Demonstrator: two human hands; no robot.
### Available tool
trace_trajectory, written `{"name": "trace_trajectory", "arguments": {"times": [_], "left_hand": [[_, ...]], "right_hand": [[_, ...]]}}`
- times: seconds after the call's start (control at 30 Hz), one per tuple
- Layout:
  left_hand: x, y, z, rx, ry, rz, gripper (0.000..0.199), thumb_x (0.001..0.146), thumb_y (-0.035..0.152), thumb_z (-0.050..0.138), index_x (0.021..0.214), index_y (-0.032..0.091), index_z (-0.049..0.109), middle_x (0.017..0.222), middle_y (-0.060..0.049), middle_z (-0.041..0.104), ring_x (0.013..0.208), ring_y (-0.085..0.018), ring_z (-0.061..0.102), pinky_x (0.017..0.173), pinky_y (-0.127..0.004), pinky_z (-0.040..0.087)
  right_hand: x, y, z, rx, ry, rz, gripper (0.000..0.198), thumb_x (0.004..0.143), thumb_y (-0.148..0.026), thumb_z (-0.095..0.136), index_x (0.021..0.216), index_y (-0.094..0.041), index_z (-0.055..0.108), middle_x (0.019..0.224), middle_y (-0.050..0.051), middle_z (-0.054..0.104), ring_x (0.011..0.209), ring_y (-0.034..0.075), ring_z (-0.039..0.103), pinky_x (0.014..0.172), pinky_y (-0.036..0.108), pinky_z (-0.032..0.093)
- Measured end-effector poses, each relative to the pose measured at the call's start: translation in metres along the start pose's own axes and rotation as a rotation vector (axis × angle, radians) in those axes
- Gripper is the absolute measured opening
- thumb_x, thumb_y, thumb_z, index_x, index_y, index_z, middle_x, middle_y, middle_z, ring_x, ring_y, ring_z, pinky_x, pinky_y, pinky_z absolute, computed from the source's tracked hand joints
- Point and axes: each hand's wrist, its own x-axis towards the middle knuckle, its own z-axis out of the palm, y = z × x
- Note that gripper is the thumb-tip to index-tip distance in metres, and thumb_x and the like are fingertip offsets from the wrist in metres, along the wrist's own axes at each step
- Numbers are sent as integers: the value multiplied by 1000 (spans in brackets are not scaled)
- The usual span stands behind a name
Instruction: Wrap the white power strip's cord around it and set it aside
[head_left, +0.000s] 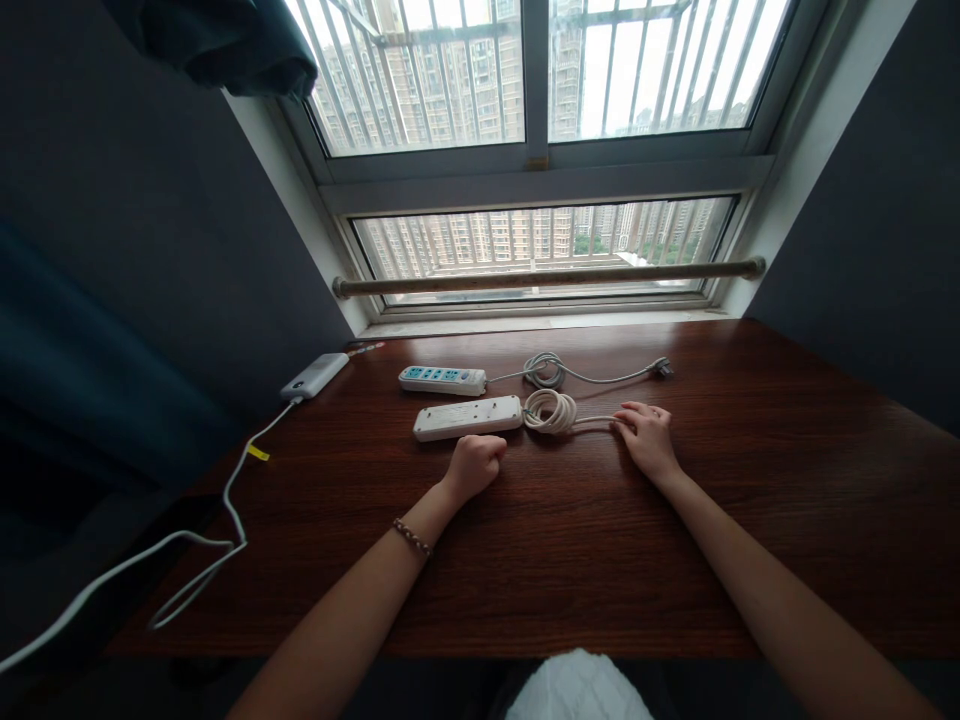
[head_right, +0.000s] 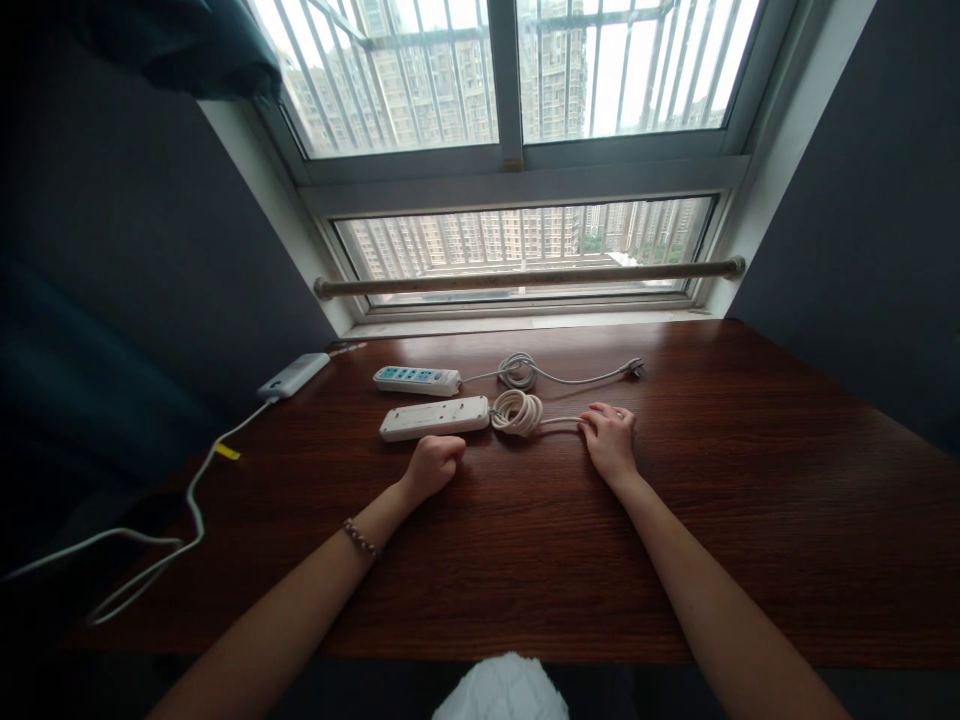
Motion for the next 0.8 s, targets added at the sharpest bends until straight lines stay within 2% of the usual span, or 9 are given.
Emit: {"name": "trace_trajectory", "arguments": {"times": [0.27,0.8], "left_hand": [[0,0,0,-2,-2,-6,19,60,5,35,49,16,45,49,1,49,50,-10,42,52,-22,28],[1,3,-4,-41,-9,-27,20,62,3,36,51,16,47,52,0,50,52,-10,44,54,-21,32]], "right_hand": [[1,-5,-4,18,19,-5,19,79,-31,46,83,-25,64,93,1,63,97,21,41,83,38,23],[-2,-42,-31,51,126,-36,21,82,-34,45,88,-27,64,89,2,63,100,25,33,85,39,23]]}}
